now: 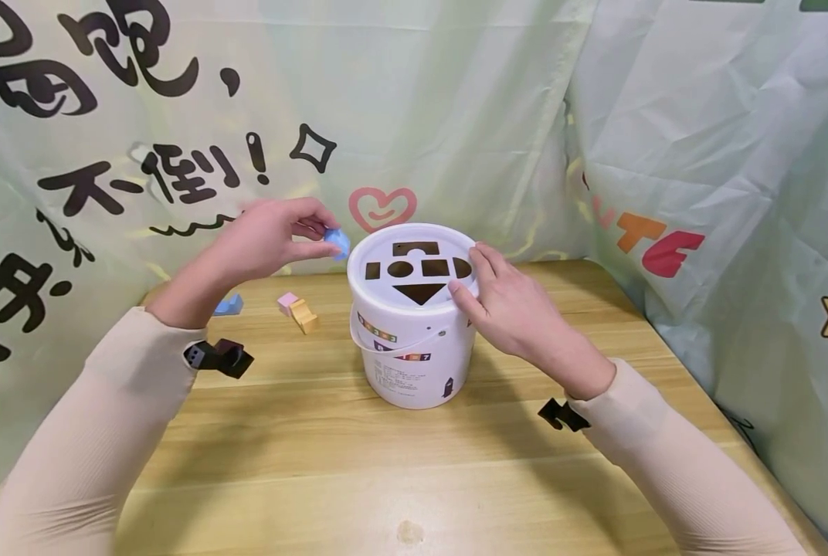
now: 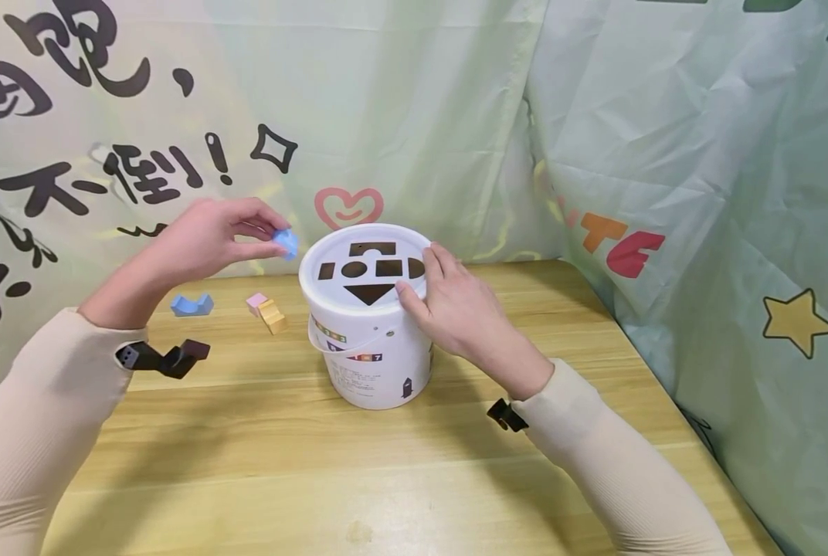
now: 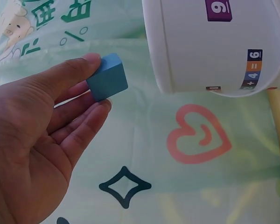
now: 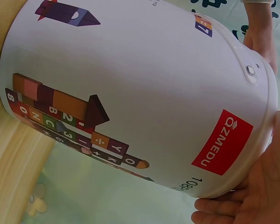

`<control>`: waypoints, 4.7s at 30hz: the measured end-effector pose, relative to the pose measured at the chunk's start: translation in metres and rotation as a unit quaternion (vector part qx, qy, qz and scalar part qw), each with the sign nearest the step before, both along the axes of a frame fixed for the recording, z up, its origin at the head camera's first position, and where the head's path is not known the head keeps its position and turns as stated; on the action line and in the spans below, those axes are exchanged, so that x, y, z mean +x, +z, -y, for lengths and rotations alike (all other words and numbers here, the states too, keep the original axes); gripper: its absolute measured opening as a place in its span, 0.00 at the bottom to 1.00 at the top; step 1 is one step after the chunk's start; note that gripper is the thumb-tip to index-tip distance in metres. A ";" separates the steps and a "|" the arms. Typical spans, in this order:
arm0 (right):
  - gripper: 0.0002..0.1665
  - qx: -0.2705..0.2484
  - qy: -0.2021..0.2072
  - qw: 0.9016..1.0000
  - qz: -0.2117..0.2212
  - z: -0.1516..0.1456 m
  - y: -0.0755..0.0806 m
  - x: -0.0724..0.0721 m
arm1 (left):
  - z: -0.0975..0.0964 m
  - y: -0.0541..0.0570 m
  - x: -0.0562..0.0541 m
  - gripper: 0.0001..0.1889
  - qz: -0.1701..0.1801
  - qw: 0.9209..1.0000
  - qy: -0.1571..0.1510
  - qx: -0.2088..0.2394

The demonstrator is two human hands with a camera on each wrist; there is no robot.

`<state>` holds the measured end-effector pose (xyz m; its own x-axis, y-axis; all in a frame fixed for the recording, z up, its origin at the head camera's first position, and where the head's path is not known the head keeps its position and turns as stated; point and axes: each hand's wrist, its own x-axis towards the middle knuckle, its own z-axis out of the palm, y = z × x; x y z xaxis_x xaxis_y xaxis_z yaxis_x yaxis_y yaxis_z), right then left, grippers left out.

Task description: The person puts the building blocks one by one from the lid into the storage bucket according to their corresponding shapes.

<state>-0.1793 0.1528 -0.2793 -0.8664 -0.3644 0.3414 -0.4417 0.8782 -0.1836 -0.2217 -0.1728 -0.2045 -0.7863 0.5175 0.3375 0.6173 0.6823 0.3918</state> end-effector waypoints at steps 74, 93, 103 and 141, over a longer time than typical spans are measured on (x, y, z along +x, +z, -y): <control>0.41 -0.007 0.001 1.000 -0.006 0.001 -0.001 0.001 | 0.009 -0.054 -0.032 0.10 0.019 1.000 0.003 0.018; 0.41 -0.005 -0.001 1.000 -0.005 0.001 -0.001 0.001 | 0.055 -0.142 -0.048 0.23 0.116 0.989 0.088 0.035; 0.41 -0.005 -0.003 1.000 -0.001 0.001 -0.001 0.001 | 0.072 -0.179 -0.058 0.30 0.144 0.981 0.118 0.055; 0.43 -0.008 -0.005 1.000 0.003 0.002 0.000 0.002 | 0.081 -0.230 -0.060 0.45 0.214 0.955 0.183 0.088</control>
<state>-0.1773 0.1512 -0.2797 -0.8720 -0.3509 0.3413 -0.4323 0.8791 -0.2008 -0.2813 -0.2540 -0.4349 -0.9892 0.1462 0.0006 0.1072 0.7225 0.6831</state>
